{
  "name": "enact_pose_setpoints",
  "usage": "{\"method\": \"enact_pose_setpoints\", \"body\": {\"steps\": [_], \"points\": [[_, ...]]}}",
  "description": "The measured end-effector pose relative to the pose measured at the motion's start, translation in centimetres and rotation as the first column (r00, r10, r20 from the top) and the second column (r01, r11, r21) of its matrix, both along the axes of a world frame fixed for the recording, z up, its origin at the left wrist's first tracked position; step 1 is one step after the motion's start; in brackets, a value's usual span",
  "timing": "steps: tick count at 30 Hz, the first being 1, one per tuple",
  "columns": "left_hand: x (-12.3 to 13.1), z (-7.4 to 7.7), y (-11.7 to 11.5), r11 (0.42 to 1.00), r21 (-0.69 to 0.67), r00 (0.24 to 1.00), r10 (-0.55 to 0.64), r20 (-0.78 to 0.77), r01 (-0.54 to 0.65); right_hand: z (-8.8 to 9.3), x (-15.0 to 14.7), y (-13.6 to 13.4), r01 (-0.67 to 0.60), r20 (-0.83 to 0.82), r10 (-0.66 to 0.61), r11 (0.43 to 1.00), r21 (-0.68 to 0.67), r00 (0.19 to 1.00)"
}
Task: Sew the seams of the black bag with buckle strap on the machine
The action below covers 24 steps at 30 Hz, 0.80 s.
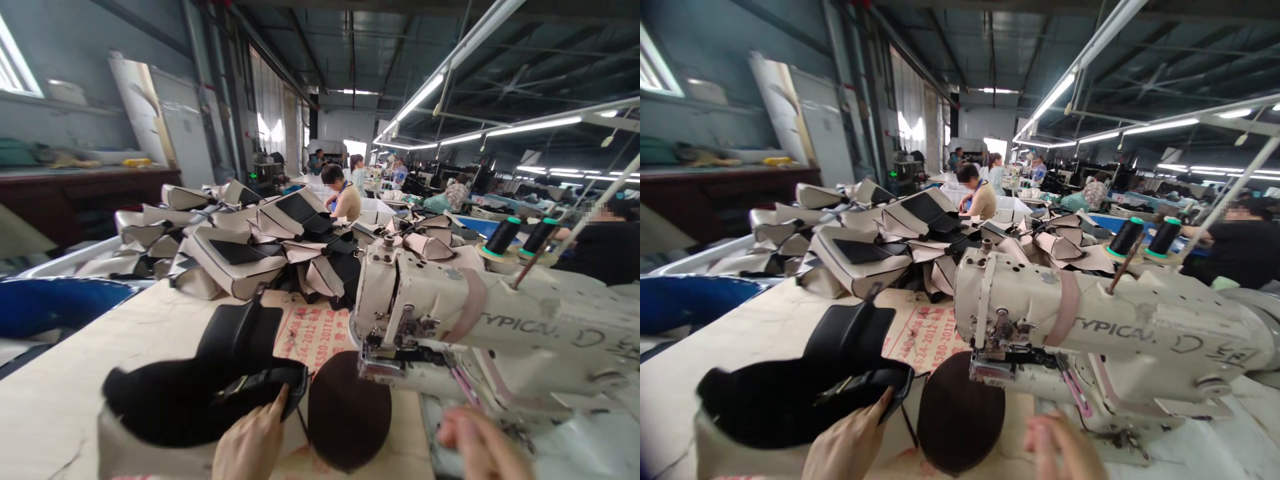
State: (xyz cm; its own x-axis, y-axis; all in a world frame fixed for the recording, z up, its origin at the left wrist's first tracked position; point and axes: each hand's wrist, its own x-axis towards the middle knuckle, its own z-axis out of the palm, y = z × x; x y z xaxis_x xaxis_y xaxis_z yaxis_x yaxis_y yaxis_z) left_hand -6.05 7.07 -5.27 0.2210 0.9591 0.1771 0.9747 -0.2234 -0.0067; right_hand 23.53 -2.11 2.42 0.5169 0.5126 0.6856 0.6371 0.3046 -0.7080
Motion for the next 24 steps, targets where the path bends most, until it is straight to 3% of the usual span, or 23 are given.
{"method": "enact_pose_setpoints", "body": {"steps": [3, 6, 9, 11, 13, 15, 17, 20, 22, 24], "points": [[0.7, -0.2, -0.7, 1.0, 0.005, 0.999, 0.024, 0.022, -0.024, -1.1, -7.9, 3.9, -0.309, -0.046, 0.306, 0.948, -0.082, 0.951], [0.9, 0.4, -0.7, 0.998, -0.036, 0.999, 0.05, 0.008, -0.05, -0.6, -11.7, 6.9, -0.309, -0.216, 0.29, 0.95, -0.056, 0.932], [1.3, 0.8, -0.9, 0.998, -0.043, 0.999, 0.036, 0.002, -0.036, -0.9, -11.5, 8.2, -0.256, -0.196, 0.241, 0.965, -0.052, 0.95], [1.9, 1.0, -0.8, 1.0, -0.025, 1.0, 0.013, -0.001, -0.013, -1.6, -9.8, 8.4, -0.235, 0.069, 0.244, 0.965, -0.116, 0.967], [2.4, 1.3, -0.2, 1.0, -0.007, 1.0, 0.0, -0.008, -0.001, -1.9, -7.6, 8.1, -0.202, 0.383, 0.256, 0.964, -0.176, 0.888], [2.0, 2.1, 0.9, 1.0, 0.003, 1.0, 0.006, -0.019, -0.006, -1.3, -5.6, 7.5, -0.176, 0.561, 0.246, 0.968, -0.177, 0.79], [0.5, 2.9, 2.2, 0.998, 0.009, 0.998, 0.059, -0.029, -0.059, -0.3, -5.0, 6.5, -0.17, 0.585, 0.189, 0.981, -0.088, 0.789], [-3.3, 3.7, 3.3, 0.991, 0.038, 0.989, 0.133, -0.064, -0.13, 0.3, -6.9, 5.0, -0.25, 0.513, 0.178, 0.965, 0.073, 0.839], [-5.4, 3.8, 2.8, 0.993, 0.096, 0.992, 0.071, -0.108, -0.061, -0.5, -9.3, 4.6, -0.33, 0.545, 0.284, 0.944, -0.015, 0.788], [-6.1, 4.1, 1.6, 0.975, 0.211, 0.989, -0.043, -0.141, 0.072, -1.6, -11.4, 5.1, -0.333, 0.58, 0.385, 0.922, -0.199, 0.718]]}}
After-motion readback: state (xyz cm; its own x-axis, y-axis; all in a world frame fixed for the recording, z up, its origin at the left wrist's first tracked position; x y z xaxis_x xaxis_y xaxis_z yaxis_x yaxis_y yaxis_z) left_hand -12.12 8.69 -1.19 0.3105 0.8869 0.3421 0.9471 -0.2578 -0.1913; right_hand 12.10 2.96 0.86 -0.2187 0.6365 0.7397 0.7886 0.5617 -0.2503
